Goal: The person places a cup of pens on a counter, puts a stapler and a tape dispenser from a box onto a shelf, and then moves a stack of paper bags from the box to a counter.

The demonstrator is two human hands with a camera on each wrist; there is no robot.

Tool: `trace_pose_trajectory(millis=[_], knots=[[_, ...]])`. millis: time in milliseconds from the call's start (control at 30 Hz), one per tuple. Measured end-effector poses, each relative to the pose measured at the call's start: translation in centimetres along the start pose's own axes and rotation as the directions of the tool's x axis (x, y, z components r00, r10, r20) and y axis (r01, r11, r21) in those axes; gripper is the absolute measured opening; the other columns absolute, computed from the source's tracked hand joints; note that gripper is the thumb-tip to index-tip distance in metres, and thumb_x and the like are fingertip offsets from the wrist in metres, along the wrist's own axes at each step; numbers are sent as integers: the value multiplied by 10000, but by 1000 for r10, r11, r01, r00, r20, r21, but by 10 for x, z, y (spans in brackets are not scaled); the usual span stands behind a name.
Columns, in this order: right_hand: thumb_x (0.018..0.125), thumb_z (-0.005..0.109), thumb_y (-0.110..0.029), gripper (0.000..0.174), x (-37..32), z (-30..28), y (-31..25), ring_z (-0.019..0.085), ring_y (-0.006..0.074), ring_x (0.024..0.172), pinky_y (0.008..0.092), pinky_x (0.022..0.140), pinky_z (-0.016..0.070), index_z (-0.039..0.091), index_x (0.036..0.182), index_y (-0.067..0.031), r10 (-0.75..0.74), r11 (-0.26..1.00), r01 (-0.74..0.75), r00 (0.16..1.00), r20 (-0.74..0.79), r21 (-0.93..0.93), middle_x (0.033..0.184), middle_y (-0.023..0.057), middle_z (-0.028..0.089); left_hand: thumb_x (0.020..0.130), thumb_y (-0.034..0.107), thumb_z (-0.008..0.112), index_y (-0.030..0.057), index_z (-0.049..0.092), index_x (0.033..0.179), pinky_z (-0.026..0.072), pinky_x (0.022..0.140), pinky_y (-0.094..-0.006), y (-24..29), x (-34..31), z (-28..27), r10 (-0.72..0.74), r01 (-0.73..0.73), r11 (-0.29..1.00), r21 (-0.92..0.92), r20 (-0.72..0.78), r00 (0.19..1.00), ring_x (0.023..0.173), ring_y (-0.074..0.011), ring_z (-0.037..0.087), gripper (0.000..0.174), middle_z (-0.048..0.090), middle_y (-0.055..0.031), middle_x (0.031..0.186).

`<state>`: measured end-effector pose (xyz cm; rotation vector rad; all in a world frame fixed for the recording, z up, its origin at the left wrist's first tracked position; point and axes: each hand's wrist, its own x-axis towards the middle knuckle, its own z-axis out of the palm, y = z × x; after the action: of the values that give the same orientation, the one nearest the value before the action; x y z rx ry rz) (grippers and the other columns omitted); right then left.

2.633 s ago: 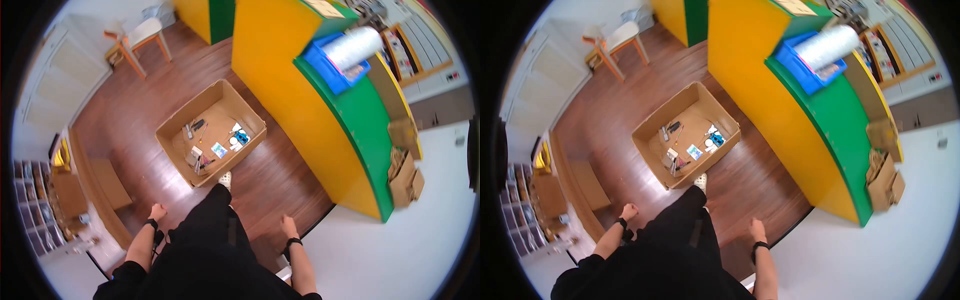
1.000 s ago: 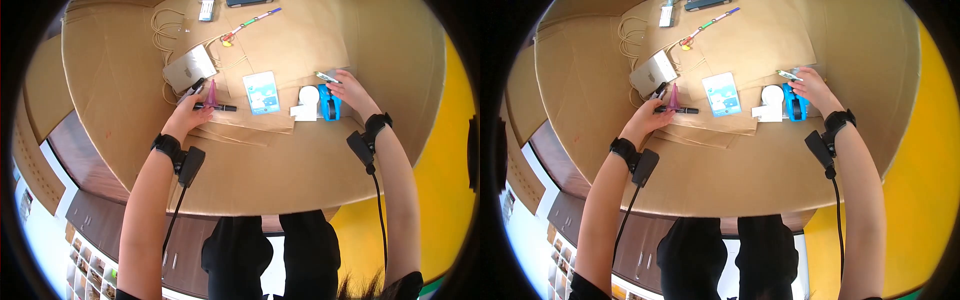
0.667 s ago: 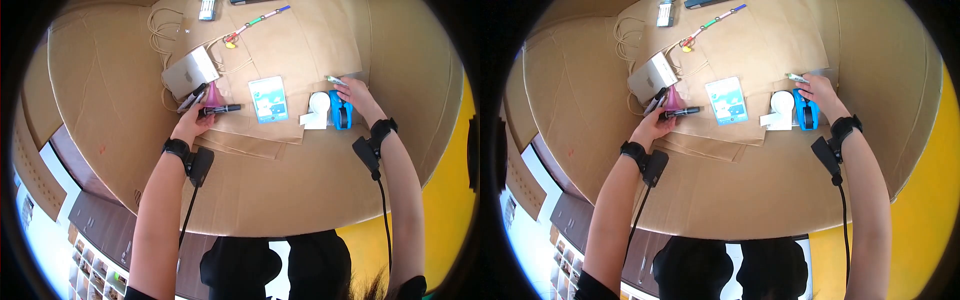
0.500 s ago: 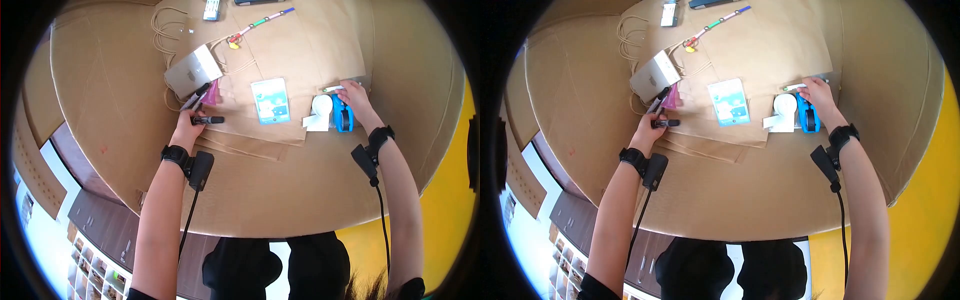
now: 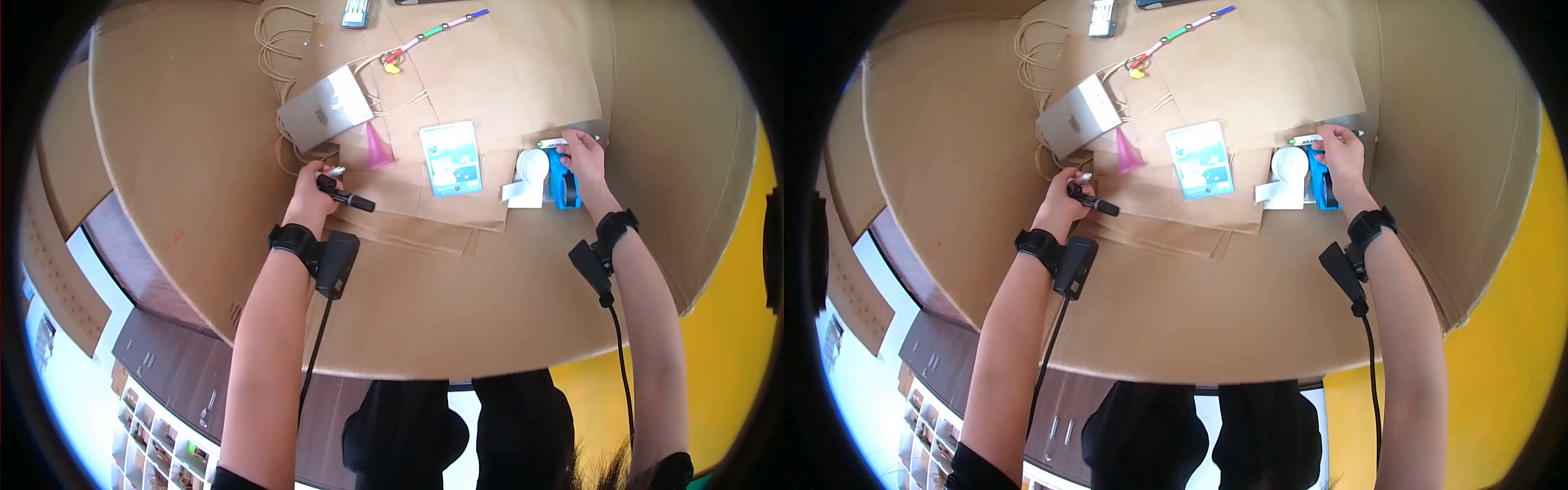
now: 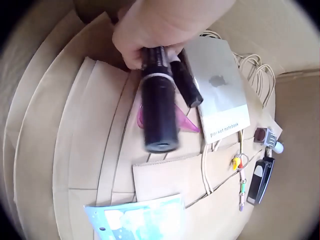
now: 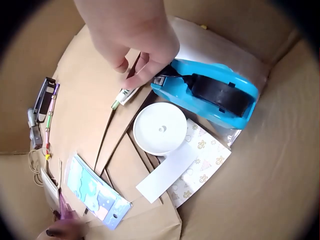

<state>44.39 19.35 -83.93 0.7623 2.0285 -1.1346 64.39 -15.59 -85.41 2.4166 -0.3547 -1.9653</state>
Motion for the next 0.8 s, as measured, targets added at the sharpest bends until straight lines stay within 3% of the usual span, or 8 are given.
trace_pose_trajectory(millis=[133,267,333,500,533,600,667,800], knots=[[737,635,-207,191,-34,-5,7,509,61,515,199,475,401,577,805,-39,-188,976,176,979,-84,-129,609,21,561,811,168,469,73,421,684,413,506,-266,-12,-62,-7,-54,58,998,-33,113,992,569,-166,493,165,503,-40,638],[725,644,-129,155,-86,-12,3,554,121,517,245,494,437,541,762,-19,-214,971,220,974,78,-90,628,64,575,837,152,429,19,453,806,455,665,-333,-30,-126,-19,28,-19,999,-29,345,938,676,-205,518,139,525,-100,749],[725,590,-43,135,-156,-14,-29,573,183,556,280,511,452,475,788,-13,-355,815,366,928,112,-449,637,99,562,845,147,433,2,460,863,456,671,-332,-38,-179,-36,-5,-98,983,152,564,826,710,-210,527,149,531,-102,781],[728,480,49,189,-290,-14,-71,586,248,628,349,526,452,351,859,6,-388,878,460,845,368,-131,631,130,505,812,47,430,-11,466,957,475,700,-347,-57,-301,-57,-43,-78,986,146,679,733,799,-218,559,161,544,-125,884],[733,468,52,193,-324,-18,-84,588,253,624,352,520,453,339,870,9,-459,841,532,798,389,-98,631,129,501,803,27,424,-16,470,953,483,704,-350,-58,-348,-51,-21,-79,983,164,533,846,822,-232,579,163,553,-139,904],[752,498,16,221,-386,-29,-100,591,274,604,352,515,455,322,885,9,-590,790,600,682,432,130,645,141,510,780,2,447,-32,491,947,501,667,-333,-63,-412,-66,-16,-76,985,152,527,850,786,-223,593,176,566,-144,918],[775,553,-26,245,-462,-61,-156,579,164,574,298,516,460,326,868,-20,-519,794,608,669,532,11,652,120,535,765,21,500,-45,565,895,497,598,-284,-69,-468,-84,46,-199,953,229,539,841,700,-180,594,160,595,-101,795],[781,596,-120,223,-566,-126,-217,566,185,527,286,484,438,392,801,-31,-464,793,607,650,602,-45,600,98,523,742,15,529,-27,585,863,470,554,-254,-68,-598,-124,36,-233,929,286,557,830,634,-144,579,140,595,-77,763]])
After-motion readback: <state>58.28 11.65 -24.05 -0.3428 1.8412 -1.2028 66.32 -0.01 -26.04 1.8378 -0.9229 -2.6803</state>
